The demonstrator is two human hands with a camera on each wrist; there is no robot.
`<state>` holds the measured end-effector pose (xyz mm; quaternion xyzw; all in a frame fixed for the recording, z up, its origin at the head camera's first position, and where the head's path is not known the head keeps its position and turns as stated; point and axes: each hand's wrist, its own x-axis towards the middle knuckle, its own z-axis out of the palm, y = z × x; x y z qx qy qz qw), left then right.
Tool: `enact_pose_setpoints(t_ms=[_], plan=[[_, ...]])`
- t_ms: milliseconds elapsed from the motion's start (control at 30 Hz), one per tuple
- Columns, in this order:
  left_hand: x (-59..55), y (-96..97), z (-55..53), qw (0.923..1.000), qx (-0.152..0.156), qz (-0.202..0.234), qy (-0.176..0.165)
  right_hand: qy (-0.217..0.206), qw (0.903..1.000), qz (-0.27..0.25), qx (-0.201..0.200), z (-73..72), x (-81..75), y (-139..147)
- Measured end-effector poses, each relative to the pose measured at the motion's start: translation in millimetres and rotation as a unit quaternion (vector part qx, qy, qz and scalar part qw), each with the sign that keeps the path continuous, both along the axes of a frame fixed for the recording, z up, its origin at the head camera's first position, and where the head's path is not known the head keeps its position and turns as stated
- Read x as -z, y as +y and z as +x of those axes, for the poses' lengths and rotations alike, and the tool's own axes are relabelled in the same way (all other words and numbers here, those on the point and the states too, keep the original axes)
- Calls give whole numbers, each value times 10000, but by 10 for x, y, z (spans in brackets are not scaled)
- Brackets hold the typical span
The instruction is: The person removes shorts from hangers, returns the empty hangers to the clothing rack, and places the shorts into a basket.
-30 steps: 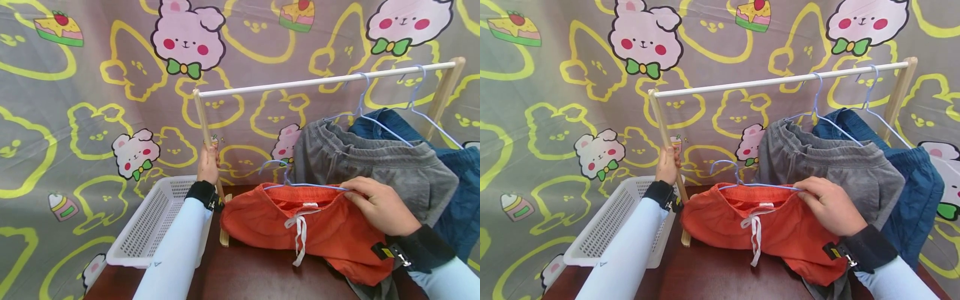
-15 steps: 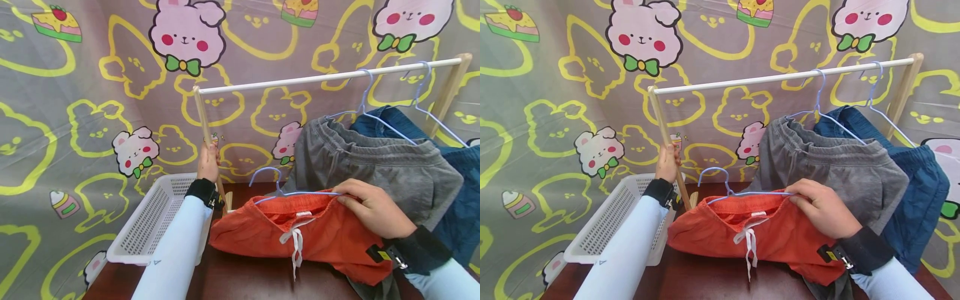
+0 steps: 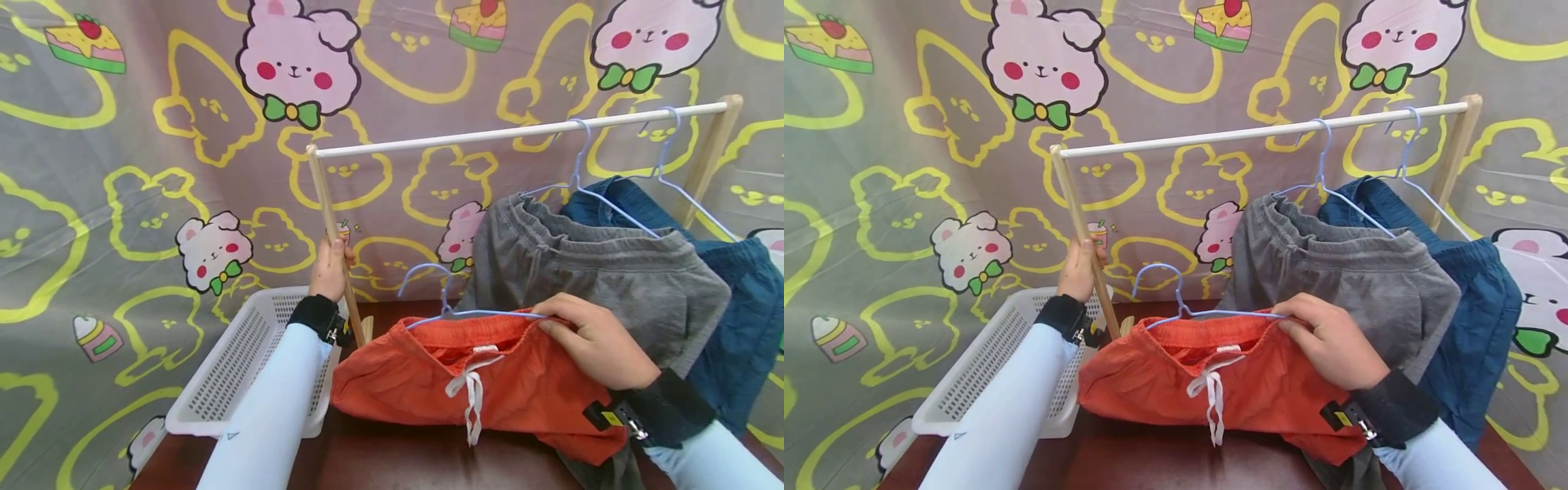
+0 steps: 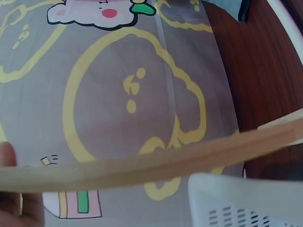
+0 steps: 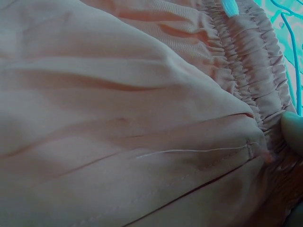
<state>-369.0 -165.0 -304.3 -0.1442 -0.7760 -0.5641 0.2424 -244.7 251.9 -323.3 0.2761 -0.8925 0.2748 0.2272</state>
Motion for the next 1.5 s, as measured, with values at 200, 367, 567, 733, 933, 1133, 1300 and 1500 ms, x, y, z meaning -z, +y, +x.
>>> enact_pose_setpoints(t_ms=[200, 367, 567, 733, 933, 1133, 1300, 1500], plan=[[-43, -129, 86, 9972, -103, -597, -445, -67, 9999, 17, 82, 2, 14, -35], [-101, -245, 235, 9940, -287, -802, -692, -76, 9999, -26, 79, -14, 29, -61], [-93, -331, 463, 9912, -541, -967, -720, -241, 9996, -89, 141, -21, 60, -73], [-67, -348, 691, 9902, -458, -1083, -758, -138, 9997, -135, 177, -21, 85, -68], [-5, -282, 981, 9870, -69, -1378, -829, -174, 9996, -181, 129, -32, 102, -74], [49, -48, 1217, 9767, 755, -1951, -482, -194, 9996, -185, 129, -31, 108, -69], [169, 151, 1372, 9552, 893, -2819, 79, -267, 9994, -174, 132, -18, 112, -66], [357, 284, 1423, 9264, 130, -3729, 505, -317, 9993, -148, 108, -2, 93, -61]])
